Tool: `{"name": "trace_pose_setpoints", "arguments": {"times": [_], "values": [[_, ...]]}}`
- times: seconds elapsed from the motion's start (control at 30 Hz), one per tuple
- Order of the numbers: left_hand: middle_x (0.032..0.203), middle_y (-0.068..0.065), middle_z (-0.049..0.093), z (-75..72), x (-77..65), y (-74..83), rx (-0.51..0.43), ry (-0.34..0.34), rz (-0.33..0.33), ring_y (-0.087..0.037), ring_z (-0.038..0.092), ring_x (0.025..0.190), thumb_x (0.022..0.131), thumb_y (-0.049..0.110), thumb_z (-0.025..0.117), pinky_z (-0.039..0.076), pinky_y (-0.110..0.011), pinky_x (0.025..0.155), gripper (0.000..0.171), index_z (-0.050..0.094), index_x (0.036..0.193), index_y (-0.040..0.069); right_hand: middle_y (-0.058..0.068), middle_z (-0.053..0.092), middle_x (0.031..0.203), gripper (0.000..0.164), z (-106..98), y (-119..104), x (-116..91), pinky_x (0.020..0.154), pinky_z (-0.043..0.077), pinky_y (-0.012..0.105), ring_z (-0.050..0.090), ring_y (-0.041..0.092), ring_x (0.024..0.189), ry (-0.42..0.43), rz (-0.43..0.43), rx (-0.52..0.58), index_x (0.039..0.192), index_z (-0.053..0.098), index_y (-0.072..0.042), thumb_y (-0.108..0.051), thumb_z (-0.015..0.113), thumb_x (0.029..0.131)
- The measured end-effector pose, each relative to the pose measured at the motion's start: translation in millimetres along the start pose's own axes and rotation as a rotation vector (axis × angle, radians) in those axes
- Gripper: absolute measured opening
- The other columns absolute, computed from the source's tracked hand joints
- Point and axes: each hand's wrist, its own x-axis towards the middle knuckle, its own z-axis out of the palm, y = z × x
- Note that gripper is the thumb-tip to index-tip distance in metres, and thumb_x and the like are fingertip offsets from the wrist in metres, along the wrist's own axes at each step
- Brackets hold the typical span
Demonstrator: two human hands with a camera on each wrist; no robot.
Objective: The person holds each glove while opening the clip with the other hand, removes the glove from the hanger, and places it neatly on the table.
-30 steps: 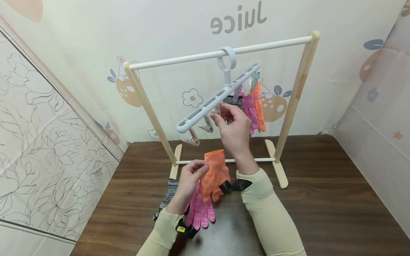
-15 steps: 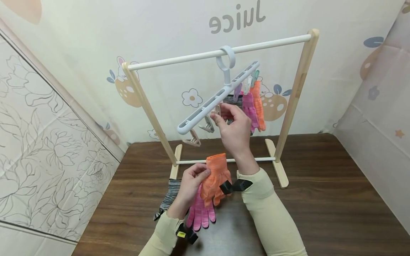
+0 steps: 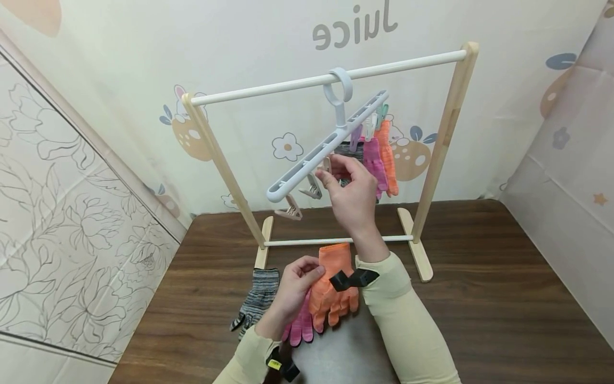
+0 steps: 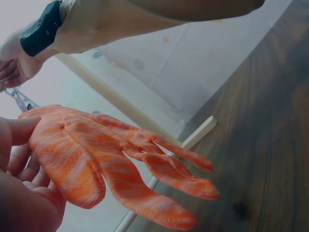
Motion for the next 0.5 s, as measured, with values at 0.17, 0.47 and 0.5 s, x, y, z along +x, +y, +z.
{"name": "trace_pose_setpoints", "arguments": {"times": [0.17, 0.47, 0.5], "values": [[0.089, -0.002, 0.066, 4.7, -2.2, -4.8, -0.032, -0.014, -0.032, -0.01, 0.061, 0.079, 0.092, 0.005, 0.069, 0.051, -0.023, 0.068, 0.023, 0.062, 0.108, -0.011, 0.01, 0.07, 0.101, 0.036, 1, 0, 1, 0.073, 0.049, 0.019, 0.06, 0.009, 0.083, 0.002, -0.006, -0.006, 0.117, 0.071, -0.002, -0.014, 0.081, 0.084], [0.091, -0.004, 0.067, 10.1, -8.6, -16.2, -0.085, -0.05, -0.089, -0.012, 0.065, 0.082, 0.094, 0.008, 0.067, 0.054, -0.024, 0.071, 0.019, 0.065, 0.108, -0.004, 0.009, 0.07, 0.101, 0.036, 0, -1, 0, 0.073, 0.05, 0.019, 0.061, 0.01, 0.084, -0.003, 0.003, -0.001, 0.117, 0.071, -0.004, -0.016, 0.08, 0.084], [0.092, -0.004, 0.067, 10.1, -9.1, -17.7, -0.088, -0.054, -0.095, -0.012, 0.065, 0.082, 0.094, 0.009, 0.067, 0.054, -0.024, 0.071, 0.018, 0.065, 0.108, -0.002, 0.009, 0.07, 0.101, 0.036, 0, -1, 0, 0.073, 0.05, 0.019, 0.061, 0.01, 0.084, -0.003, 0.003, -0.001, 0.118, 0.071, -0.004, -0.016, 0.08, 0.084]]}}
